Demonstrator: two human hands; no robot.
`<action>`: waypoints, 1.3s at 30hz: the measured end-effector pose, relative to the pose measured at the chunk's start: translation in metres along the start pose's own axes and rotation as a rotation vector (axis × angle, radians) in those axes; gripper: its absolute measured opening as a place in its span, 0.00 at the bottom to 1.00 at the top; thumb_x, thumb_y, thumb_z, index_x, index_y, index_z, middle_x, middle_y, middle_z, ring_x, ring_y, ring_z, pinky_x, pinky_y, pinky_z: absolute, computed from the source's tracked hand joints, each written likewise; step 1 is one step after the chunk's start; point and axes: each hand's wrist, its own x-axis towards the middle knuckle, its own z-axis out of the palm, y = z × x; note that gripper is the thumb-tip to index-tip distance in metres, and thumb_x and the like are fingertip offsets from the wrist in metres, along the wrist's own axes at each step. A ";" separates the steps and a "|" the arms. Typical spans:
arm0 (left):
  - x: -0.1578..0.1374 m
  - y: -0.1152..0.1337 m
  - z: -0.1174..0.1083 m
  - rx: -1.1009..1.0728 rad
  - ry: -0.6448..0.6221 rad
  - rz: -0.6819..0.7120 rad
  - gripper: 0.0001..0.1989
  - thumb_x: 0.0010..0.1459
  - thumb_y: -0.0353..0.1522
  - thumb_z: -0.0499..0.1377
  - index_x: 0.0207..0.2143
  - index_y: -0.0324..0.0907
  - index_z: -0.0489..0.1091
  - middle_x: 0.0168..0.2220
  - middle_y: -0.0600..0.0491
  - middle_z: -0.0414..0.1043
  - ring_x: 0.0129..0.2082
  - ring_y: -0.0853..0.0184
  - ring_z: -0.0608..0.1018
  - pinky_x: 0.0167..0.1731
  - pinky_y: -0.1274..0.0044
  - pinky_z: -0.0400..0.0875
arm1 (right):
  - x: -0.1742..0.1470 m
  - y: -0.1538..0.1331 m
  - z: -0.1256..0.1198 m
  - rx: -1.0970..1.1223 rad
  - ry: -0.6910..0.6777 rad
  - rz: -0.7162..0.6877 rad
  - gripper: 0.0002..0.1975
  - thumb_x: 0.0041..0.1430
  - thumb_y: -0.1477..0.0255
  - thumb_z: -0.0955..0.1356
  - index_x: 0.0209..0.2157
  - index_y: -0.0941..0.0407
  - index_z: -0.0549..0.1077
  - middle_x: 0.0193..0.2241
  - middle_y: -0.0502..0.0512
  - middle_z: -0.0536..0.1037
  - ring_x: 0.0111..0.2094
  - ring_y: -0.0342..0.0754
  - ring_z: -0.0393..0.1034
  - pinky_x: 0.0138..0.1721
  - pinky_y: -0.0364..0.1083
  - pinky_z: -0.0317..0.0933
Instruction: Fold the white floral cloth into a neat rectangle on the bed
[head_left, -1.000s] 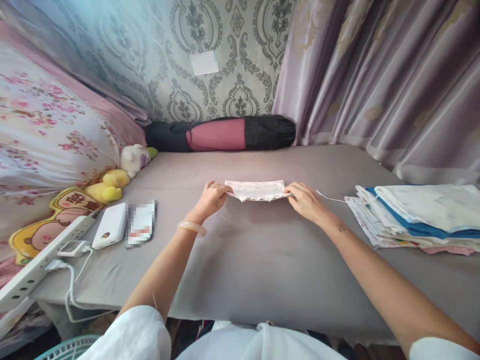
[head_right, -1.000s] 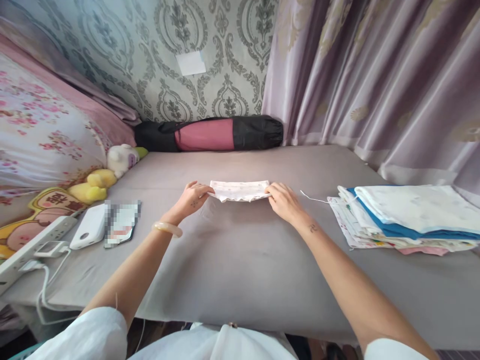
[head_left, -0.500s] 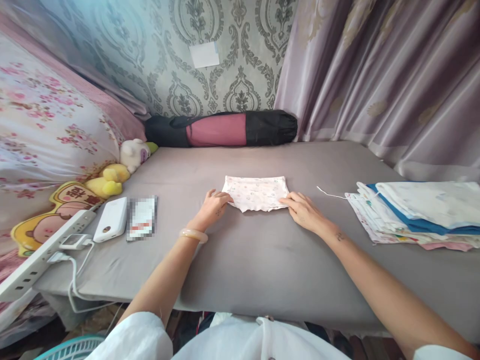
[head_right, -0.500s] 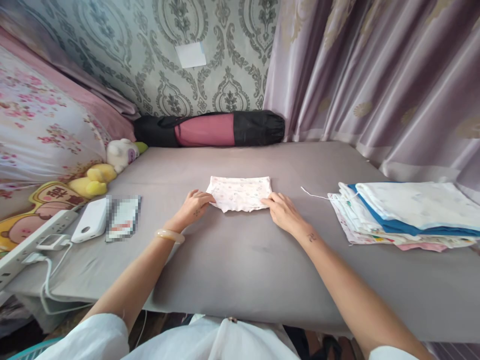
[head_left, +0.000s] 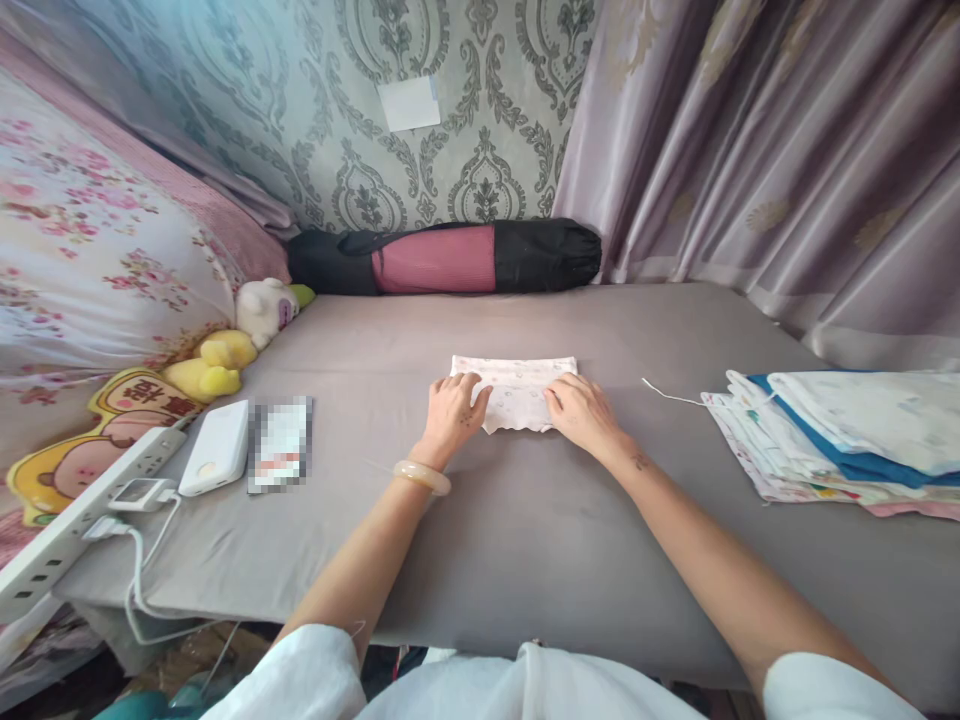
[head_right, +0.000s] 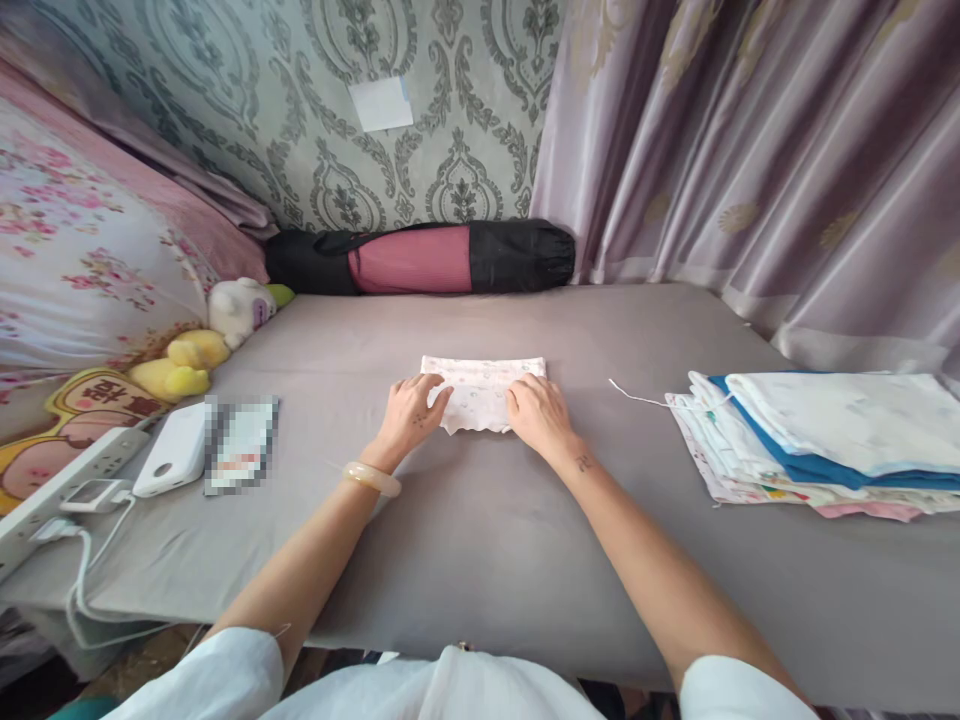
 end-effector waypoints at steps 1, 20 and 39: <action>0.004 0.005 0.005 -0.015 0.040 -0.009 0.15 0.68 0.40 0.47 0.49 0.44 0.66 0.49 0.46 0.75 0.50 0.60 0.75 0.53 0.67 0.62 | 0.006 -0.006 0.004 0.019 0.019 -0.020 0.14 0.70 0.73 0.58 0.43 0.56 0.75 0.46 0.59 0.75 0.49 0.54 0.66 0.53 0.48 0.56; 0.036 0.010 0.055 0.125 -0.142 0.087 0.24 0.68 0.34 0.41 0.63 0.36 0.59 0.65 0.43 0.60 0.67 0.53 0.57 0.66 0.57 0.45 | 0.044 -0.032 0.049 0.021 -0.141 -0.071 0.27 0.69 0.72 0.53 0.66 0.65 0.56 0.66 0.62 0.52 0.67 0.54 0.42 0.67 0.59 0.36; 0.043 0.006 0.061 0.180 -0.160 0.119 0.25 0.69 0.33 0.38 0.64 0.38 0.58 0.65 0.45 0.60 0.66 0.56 0.60 0.65 0.55 0.49 | 0.051 -0.030 0.050 0.010 -0.170 -0.061 0.28 0.69 0.72 0.52 0.67 0.66 0.56 0.66 0.59 0.52 0.67 0.51 0.43 0.68 0.56 0.36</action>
